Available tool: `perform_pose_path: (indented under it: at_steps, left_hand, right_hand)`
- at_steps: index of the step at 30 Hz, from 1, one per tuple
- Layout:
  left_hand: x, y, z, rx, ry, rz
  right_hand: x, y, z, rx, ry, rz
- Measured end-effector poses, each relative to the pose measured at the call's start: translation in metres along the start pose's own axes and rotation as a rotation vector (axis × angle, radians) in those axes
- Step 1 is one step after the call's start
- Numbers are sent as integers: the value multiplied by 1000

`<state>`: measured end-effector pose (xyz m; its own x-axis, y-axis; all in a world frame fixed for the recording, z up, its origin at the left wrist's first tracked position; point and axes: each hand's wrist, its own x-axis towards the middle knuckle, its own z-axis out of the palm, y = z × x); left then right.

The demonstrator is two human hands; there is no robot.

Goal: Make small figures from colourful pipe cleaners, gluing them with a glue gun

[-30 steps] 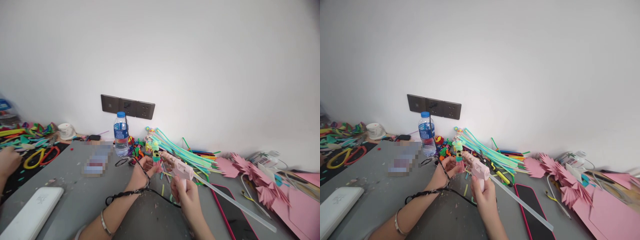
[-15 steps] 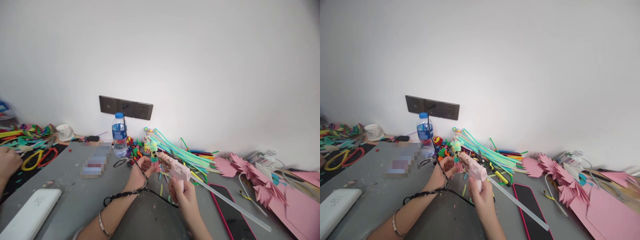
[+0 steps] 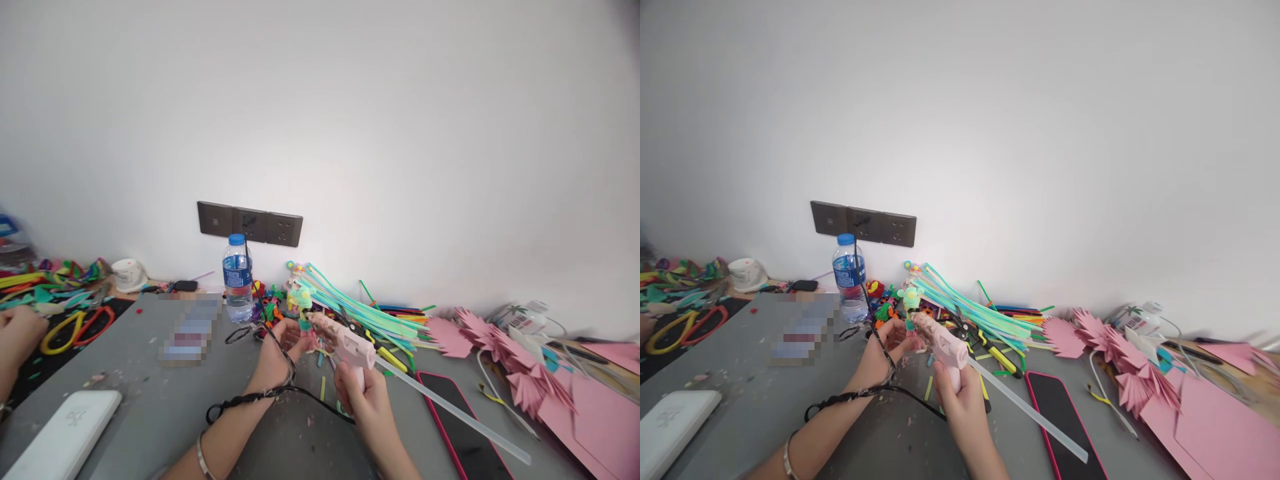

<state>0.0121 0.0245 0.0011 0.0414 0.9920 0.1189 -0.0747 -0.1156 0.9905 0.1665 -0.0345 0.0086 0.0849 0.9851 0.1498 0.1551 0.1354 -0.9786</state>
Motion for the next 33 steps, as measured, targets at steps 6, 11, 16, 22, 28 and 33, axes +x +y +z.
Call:
perform_pose_path:
  at_steps: [6,11,16,22,28,33]
  left_hand:
    - [0,-1,0,22,0,0]
    - [0,0,0,-6,-2,1]
    - [-1,2,1,-3,15,6]
    - [-2,0,1,16,18,5]
    - [-1,-1,0,31,-7,26]
    - [0,-5,-1,56,-56,27]
  right_hand:
    - [0,8,-1,-22,5,2]
    - [0,14,-2,-59,41,7]
    - [-1,13,-3,-65,82,-16]
    - [0,7,-3,-65,60,-51]
    - [1,15,-5,-54,68,-27]
    - [1,4,-5,-4,38,-36]
